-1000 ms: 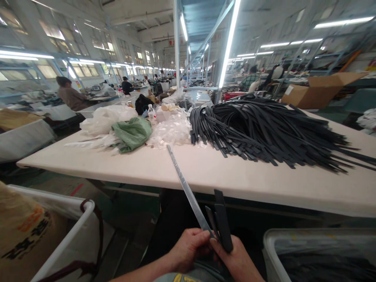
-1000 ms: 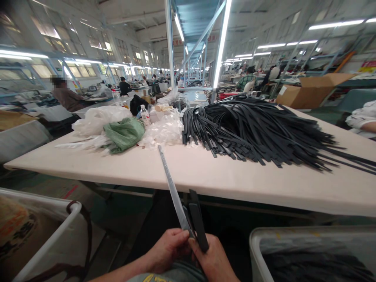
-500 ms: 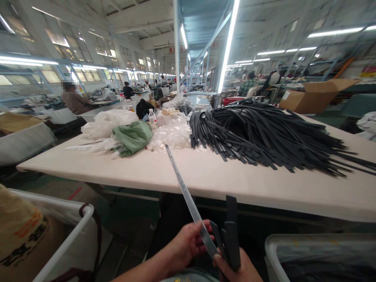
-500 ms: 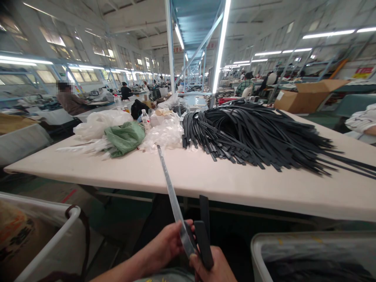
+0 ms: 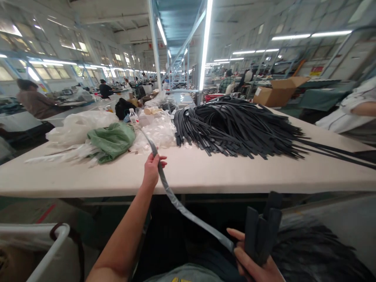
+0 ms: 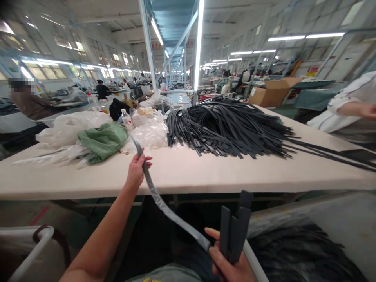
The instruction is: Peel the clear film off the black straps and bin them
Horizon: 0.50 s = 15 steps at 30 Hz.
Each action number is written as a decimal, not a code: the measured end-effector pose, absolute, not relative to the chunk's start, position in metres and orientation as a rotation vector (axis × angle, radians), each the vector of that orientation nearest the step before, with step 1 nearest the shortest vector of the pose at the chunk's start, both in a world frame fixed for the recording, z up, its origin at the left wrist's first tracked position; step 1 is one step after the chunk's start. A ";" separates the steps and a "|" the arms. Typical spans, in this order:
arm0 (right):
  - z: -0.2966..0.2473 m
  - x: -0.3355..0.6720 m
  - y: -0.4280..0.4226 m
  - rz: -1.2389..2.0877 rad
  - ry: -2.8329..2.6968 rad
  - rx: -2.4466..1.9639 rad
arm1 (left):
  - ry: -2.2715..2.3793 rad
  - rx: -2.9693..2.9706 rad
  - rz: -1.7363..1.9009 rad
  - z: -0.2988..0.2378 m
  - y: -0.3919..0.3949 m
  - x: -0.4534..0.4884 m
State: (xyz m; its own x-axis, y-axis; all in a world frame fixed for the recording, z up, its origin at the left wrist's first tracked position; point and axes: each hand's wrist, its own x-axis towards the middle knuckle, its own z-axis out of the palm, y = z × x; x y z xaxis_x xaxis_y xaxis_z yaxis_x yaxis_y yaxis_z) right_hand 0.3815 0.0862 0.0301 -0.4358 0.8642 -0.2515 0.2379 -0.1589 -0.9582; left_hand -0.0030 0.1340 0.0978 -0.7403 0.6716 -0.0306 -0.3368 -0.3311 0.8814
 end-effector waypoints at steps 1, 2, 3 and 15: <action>0.035 0.383 0.088 1.625 -1.528 -1.273 | 1.369 0.658 1.976 0.090 0.128 0.008; 0.041 0.385 0.090 1.625 -1.463 -1.261 | 1.439 0.831 1.819 0.082 0.121 0.021; 0.047 0.389 0.094 1.645 -1.418 -1.209 | 1.472 0.945 1.657 0.073 0.113 0.034; 0.102 0.398 0.142 1.535 -1.357 -0.621 | 1.172 0.945 1.024 0.018 0.049 0.134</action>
